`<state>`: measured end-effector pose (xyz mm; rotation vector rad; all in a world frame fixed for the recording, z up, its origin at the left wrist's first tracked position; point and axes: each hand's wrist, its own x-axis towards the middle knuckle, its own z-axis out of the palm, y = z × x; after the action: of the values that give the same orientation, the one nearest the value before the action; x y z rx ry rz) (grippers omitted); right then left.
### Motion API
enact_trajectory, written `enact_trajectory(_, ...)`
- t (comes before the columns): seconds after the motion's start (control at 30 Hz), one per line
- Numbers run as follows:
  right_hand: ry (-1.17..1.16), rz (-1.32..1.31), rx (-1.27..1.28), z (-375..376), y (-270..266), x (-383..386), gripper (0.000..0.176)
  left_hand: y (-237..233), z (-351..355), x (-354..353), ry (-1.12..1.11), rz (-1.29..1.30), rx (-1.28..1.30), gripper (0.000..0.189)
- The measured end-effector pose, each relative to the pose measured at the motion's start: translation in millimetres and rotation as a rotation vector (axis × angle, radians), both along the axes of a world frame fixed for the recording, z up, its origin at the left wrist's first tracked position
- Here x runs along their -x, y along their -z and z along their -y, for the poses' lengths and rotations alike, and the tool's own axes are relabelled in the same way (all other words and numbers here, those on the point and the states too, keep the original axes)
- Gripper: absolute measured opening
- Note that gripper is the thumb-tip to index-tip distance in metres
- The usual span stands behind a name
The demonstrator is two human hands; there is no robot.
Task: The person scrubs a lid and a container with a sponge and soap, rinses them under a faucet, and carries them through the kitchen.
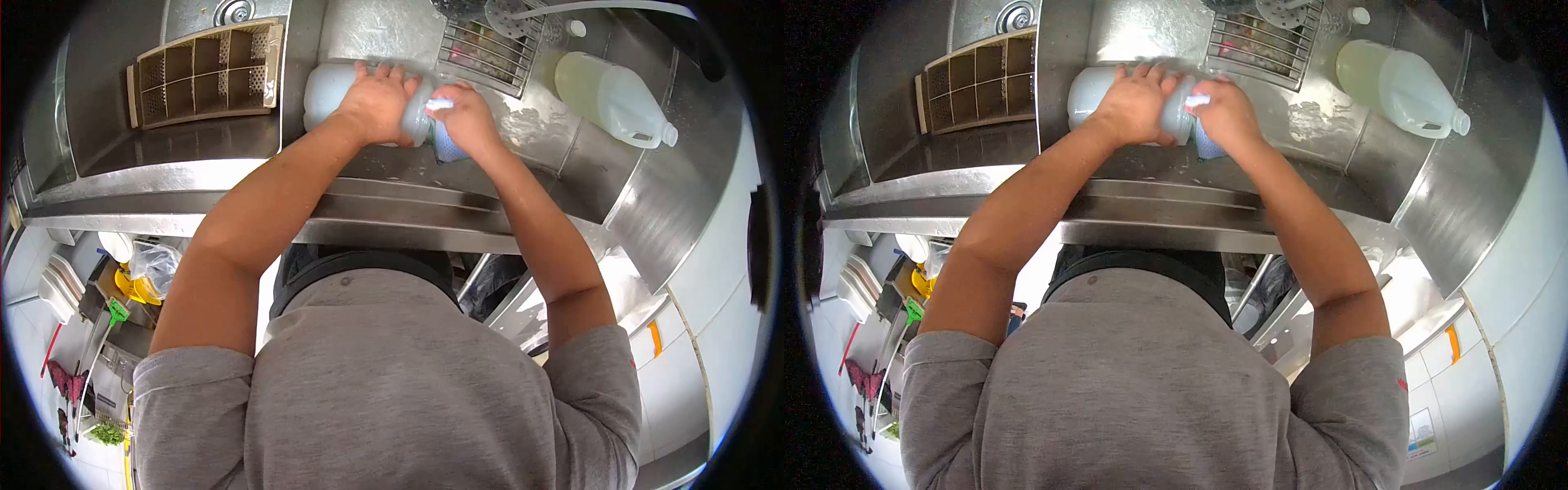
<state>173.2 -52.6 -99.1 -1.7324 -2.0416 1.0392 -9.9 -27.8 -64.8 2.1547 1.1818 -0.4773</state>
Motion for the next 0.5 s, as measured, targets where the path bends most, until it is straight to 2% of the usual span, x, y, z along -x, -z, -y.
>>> enact_trajectory(0.07, -0.010, 0.043, -0.026, -14.3, 2.8, 1.9, 0.025, 4.5, 2.9, 0.2, -0.006, 0.016, -0.017, 0.102)
enact_trajectory(0.13, 0.284, 0.018, 0.307, -37.2, 13.2, 7.6, 0.031, 5.3, 3.4, -1.7, -0.018, 0.025, -0.037, 0.101)
enact_trajectory(0.17, 0.269, 0.026, 0.238, -38.9, 46.0, 2.5, 0.036, 3.7, 5.1, -2.0, -0.013, 0.021, -0.034, 0.101)
enact_trajectory(0.2, 0.269, 0.020, 0.233, -35.3, 49.6, -0.4, 0.036, 4.0, 1.5, 0.6, -0.004, 0.012, -0.041, 0.101)
enact_trajectory(0.3, 0.285, -0.012, 0.282, -5.5, 30.4, 3.4, 0.034, 9.4, 2.3, 2.6, -0.013, 0.041, -0.039, 0.101)
enact_trajectory(0.37, 0.239, 0.100, 0.302, -0.7, 1.7, 15.1, 0.031, 11.1, 3.6, 1.8, -0.011, 0.039, -0.034, 0.100)
enact_trajectory(0.4, 0.242, 0.110, 0.298, -6.3, 4.1, 16.1, 0.031, 10.9, 1.8, 0.6, -0.018, 0.032, -0.043, 0.100)
enact_trajectory(0.47, 0.214, 0.187, 0.111, -35.1, 28.9, 16.6, 0.029, 7.8, -0.2, 0.4, -0.023, 0.040, -0.042, 0.100)
enact_trajectory(0.5, 0.347, -0.073, 0.315, -43.3, 63.2, 6.3, 0.027, 4.9, 1.8, 1.3, -0.023, 0.037, -0.030, 0.100)
